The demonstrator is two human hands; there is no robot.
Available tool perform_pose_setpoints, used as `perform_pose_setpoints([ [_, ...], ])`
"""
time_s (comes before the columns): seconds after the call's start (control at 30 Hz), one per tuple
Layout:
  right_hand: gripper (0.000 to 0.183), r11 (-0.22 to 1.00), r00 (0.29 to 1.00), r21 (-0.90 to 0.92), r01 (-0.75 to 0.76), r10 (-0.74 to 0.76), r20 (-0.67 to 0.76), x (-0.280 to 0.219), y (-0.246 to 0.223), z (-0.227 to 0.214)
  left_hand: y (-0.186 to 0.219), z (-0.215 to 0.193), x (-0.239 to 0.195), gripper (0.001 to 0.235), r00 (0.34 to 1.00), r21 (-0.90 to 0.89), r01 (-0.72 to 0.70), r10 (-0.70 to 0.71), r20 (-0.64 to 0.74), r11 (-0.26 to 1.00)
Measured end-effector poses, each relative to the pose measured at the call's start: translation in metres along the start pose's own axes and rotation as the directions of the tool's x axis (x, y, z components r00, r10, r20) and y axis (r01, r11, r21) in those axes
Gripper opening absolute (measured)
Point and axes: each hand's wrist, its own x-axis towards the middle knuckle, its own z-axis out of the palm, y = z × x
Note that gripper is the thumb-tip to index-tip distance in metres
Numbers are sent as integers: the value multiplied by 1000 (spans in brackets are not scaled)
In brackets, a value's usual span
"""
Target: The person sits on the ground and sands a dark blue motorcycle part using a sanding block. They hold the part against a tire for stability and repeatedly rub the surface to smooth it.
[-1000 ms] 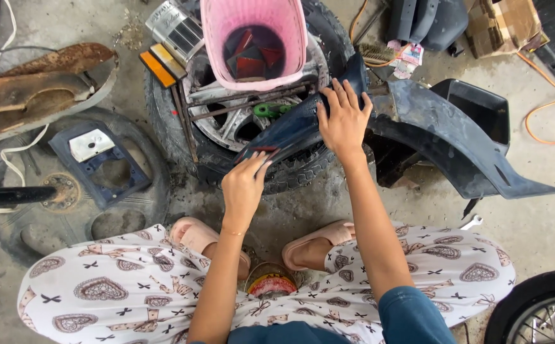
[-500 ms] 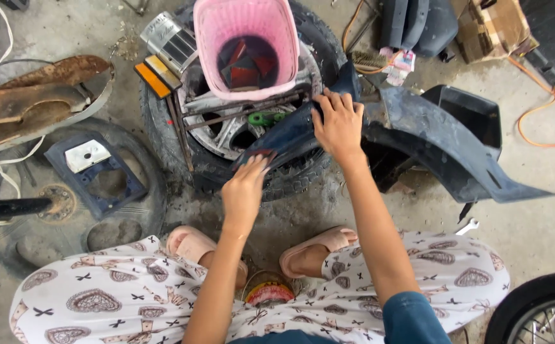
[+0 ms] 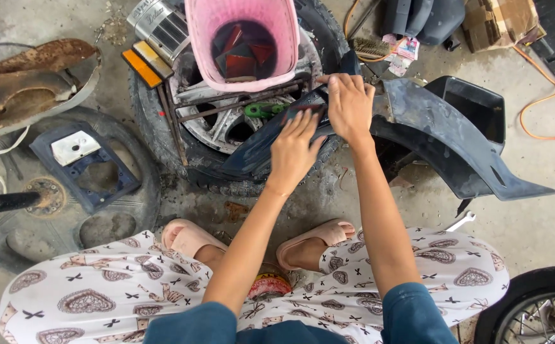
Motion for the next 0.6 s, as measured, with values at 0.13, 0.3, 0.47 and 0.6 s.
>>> perform_pose_setpoints([
  [0.13, 54, 999, 999, 34, -25, 26, -28, -2, -4, -4, 10, 0, 0, 56, 999, 50, 18, -20, 45, 999],
  [0.3, 56, 1000, 997, -9, -4, 4, -74, -3, -2, 1, -24, -29, -66, 74, 956, 498, 252, -293, 4, 830],
  [0.47, 52, 998, 995, -66, 19, -25, -99, -7, -3, 6, -5, -40, -56, 70, 974, 457, 198, -227, 9, 867],
  [0.6, 54, 994, 993, -109, 4, -17, -117, -1, 0, 10, 3, -9, -11, 73, 996, 275, 88, -90, -6, 957],
])
